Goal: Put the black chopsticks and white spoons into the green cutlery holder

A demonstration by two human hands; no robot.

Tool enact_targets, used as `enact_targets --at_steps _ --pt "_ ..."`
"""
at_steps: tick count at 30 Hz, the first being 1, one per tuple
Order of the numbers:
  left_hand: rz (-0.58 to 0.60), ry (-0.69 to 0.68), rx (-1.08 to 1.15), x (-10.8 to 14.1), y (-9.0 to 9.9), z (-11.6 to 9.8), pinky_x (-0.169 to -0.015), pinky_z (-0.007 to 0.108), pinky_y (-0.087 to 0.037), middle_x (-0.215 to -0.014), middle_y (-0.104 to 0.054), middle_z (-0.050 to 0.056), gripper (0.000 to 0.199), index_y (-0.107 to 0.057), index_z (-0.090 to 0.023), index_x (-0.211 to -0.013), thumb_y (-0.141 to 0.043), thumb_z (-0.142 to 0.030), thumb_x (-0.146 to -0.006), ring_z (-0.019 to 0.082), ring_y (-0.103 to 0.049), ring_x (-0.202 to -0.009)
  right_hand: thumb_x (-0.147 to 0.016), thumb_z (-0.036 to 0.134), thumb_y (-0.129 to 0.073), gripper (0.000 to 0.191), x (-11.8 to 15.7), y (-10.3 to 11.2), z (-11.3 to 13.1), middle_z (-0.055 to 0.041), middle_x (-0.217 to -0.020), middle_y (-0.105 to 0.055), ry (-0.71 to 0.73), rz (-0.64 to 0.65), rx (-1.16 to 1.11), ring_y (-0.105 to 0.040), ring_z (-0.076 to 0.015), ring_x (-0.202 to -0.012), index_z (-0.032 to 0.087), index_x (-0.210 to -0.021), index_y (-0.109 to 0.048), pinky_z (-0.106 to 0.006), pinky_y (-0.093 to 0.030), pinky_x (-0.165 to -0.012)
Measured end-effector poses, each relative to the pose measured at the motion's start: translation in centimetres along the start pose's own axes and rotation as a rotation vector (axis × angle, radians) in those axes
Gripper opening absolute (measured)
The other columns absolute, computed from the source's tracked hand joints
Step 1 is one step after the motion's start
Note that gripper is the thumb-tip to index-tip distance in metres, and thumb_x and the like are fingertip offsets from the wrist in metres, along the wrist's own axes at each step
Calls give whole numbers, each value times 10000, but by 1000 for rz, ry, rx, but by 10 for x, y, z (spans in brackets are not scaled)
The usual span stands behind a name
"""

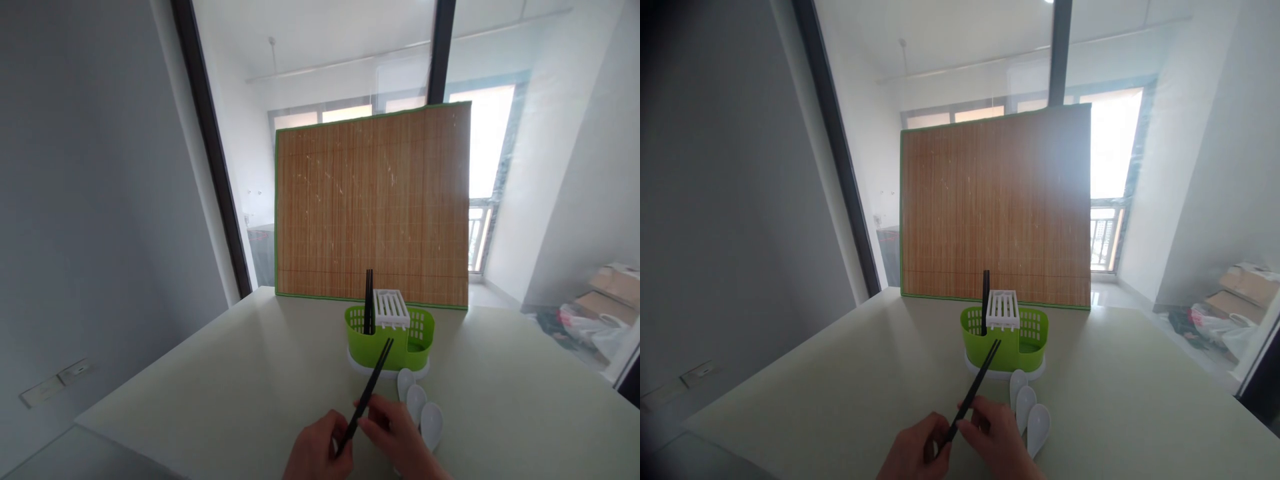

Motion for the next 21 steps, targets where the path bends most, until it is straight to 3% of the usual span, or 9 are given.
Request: enact_targets --at_steps 3,6,13,21 --pt "-82 -127 64 -11 -18 -24 -595 202 -402 -744 -643 22 165 -602 -170 -818 -461 -133 -741 109 -548 -605 -860 412 -497 280 0 8 -1 17 -610 -563 -56 -99 -198 -501 -127 -523 180 -952 -624 -214 -362 -477" --pt "-86 -185 199 -20 -33 -33 -600 200 -422 -798 -651 37 178 -625 -169 -865 -477 -155 -766 113 -557 -628 -892 387 -459 246 0 20 7 -17 -742 -615 12 -157 -174 -561 -151 -647 195 -922 -609 -232 -425 -576" --pt "-17 -143 455 -24 -43 -14 -563 178 -444 -796 -652 23 174 -649 -179 -901 -519 -226 -795 104 -577 -632 -874 325 -498 166 1 32 17 9 -679 -581 82 -204 39 -544 -141 -601 201 -927 -596 -229 -416 -565" --pt "5 -130 462 -20 -35 -9 -572 180 -472 -788 -638 27 160 -655 -181 -853 -524 -244 -788 114 -584 -676 -921 284 -435 160 6 21 32 -26 -824 -582 249 -76 87 -567 -151 -746 212 -957 -574 -235 -424 -659"
Point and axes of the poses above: each hand's wrist, its own x-axis away from the middle knuckle, its own y-axis out of the back of the hand, z = x × y, the point moved 6 cm from there along -x, towards the middle knuckle
